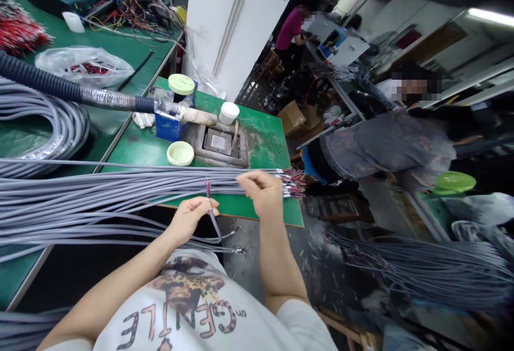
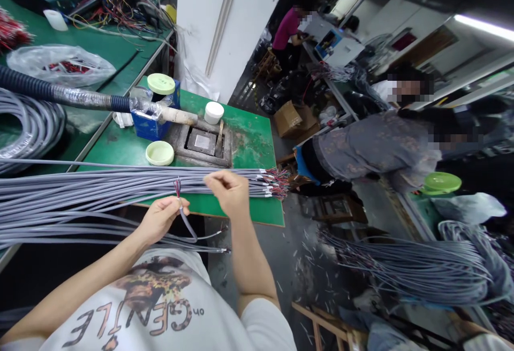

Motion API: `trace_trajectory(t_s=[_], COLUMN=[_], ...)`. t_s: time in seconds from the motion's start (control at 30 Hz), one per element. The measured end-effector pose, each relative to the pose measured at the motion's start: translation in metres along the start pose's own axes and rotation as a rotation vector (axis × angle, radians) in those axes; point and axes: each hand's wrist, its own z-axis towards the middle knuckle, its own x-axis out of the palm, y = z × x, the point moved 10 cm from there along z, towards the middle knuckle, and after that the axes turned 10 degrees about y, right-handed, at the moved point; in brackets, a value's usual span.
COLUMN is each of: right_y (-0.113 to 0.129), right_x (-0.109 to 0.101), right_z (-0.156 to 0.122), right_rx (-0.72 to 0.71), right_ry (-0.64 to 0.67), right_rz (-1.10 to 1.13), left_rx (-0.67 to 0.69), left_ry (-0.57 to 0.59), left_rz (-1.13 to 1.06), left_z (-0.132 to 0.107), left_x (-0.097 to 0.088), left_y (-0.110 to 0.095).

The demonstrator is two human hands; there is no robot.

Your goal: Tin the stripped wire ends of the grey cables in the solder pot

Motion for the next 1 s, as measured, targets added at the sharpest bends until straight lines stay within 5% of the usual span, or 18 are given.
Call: trace_trajectory(t_s=[0.23, 0.43, 0.7, 0.9, 1.0], right_y=[0.014, 0.027, 0.021, 0.020, 0.021], right_x=[0.055, 0.061, 0.047, 0.074, 0.082], right_z=[-0.020, -0.022, -0.031, -0.047, -0.047], right_rx=[-0.123, -0.222, -0.375, -0.691, -0.763], right_ry=[0.084, 0.111, 0.107, 0.356, 0.382], right_rz=[-0.465, -0.443, -0.416, -0.576, -0.587], left_rx=[0.059, 0.089, 0.013, -0.009, 0.007], left_ry=[0.016, -0.034, -0.155, -0.124, -0.076], left_rz=[0.112, 0.099, -0.300, -0.453, -0.458], left_z=[0.004, 0.002, 0.003, 0.009, 0.011], left_x=[0.006, 0.001, -0.011, -0.010, -0.004], left_y=[-0.017, -0.020, -0.019, -0.026, -0.035])
